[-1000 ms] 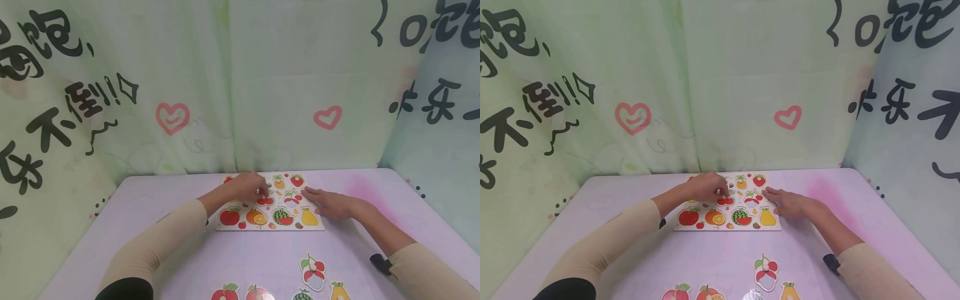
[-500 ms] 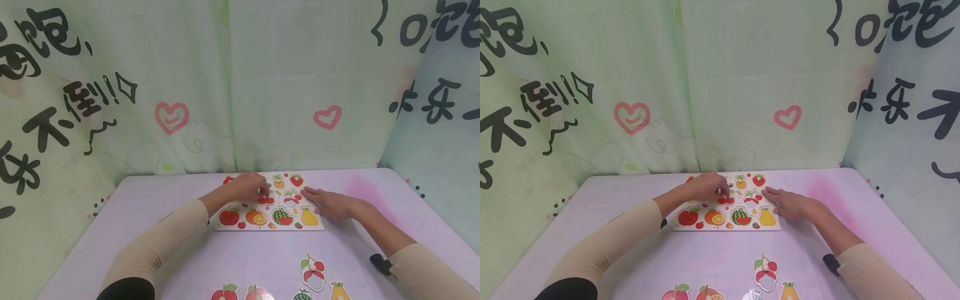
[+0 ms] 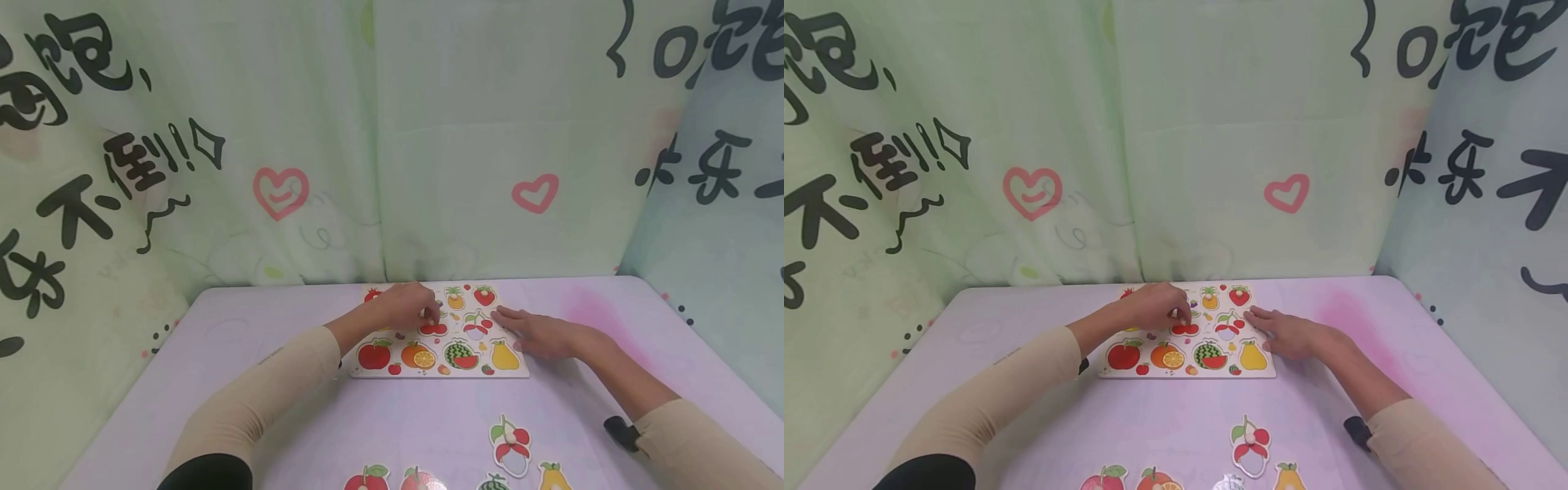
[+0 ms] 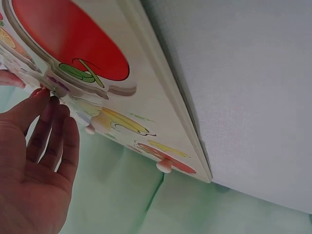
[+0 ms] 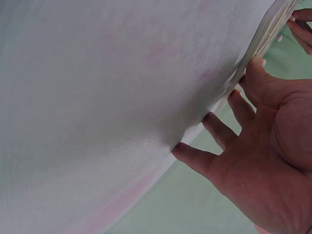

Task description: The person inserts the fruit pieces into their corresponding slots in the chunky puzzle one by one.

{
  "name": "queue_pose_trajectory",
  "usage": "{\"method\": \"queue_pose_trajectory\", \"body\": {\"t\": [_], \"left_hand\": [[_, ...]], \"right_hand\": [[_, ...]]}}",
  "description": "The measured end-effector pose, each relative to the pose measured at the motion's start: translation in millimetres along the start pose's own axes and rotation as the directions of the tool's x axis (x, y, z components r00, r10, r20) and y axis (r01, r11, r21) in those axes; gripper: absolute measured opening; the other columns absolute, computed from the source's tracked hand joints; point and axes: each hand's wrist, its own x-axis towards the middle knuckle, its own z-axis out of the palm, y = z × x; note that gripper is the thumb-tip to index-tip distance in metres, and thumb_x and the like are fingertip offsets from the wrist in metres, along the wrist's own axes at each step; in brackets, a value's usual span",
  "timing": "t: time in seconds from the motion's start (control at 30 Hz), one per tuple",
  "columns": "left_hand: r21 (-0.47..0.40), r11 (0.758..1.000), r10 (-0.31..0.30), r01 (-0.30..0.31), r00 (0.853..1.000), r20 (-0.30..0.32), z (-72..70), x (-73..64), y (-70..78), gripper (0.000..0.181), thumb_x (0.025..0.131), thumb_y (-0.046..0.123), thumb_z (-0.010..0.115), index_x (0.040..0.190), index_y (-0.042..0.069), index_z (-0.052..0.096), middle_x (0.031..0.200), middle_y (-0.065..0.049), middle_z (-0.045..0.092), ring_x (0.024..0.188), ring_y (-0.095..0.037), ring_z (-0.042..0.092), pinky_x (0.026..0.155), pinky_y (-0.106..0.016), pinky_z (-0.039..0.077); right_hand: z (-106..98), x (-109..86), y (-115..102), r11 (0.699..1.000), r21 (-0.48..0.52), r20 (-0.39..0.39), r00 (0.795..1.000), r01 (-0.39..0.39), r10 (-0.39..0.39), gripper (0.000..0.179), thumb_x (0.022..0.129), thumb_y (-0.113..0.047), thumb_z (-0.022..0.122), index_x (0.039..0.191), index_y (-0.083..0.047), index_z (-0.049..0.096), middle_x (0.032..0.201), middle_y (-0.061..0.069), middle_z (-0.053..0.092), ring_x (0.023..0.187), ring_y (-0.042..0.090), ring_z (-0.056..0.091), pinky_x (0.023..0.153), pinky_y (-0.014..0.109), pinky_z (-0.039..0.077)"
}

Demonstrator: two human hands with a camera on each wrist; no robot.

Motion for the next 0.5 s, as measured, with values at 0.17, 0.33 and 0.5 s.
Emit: {"method": "queue_pose_trajectory", "body": {"t": [0.17, 0.33, 0.5], "left_hand": [[-0.001, 1.000, -0.001, 0.001, 1.000, -0.003, -0.5, -0.4, -0.1, 0.018, 0.097, 0.025, 0.076, 0.114, 0.027, 0.080, 0.108, 0.010, 0.074, 0.102, -0.007, 0.062, 0.086, -0.022, 0.053], [-0.003, 1.000, -0.001, 0.001, 1.000, -0.006, -0.5, -0.6, -0.1, 0.018, 0.097, 0.025, 0.076, 0.114, 0.027, 0.081, 0.109, 0.010, 0.074, 0.103, -0.007, 0.062, 0.086, -0.023, 0.053], [-0.004, 1.000, -0.002, 0.002, 1.000, -0.003, 0.4, -1.2, 0.3, 0.018, 0.096, 0.025, 0.077, 0.114, 0.027, 0.081, 0.110, 0.009, 0.074, 0.103, -0.007, 0.063, 0.086, -0.022, 0.053]], "right_hand": [[0.8, 1.2, 1.1, 1.000, 0.000, -0.002, 1.000, 0.000, 0.000, 0.073, 0.101, -0.024, 0.065, 0.164, -0.010, 0.030, 0.170, 0.021, 0.025, 0.152, 0.055, 0.025, 0.114, 0.069, 0.036], [1.4, 1.8, 2.0, 1.000, 0.002, -0.004, 1.000, -0.003, 0.003, 0.073, 0.101, -0.024, 0.066, 0.164, -0.011, 0.030, 0.170, 0.021, 0.024, 0.152, 0.055, 0.024, 0.114, 0.069, 0.035], [2.3, 2.0, 1.4, 1.000, 0.010, 0.001, 1.000, -0.009, 0.009, 0.073, 0.101, -0.024, 0.065, 0.164, -0.011, 0.030, 0.170, 0.021, 0.024, 0.152, 0.055, 0.024, 0.115, 0.069, 0.035]]}}
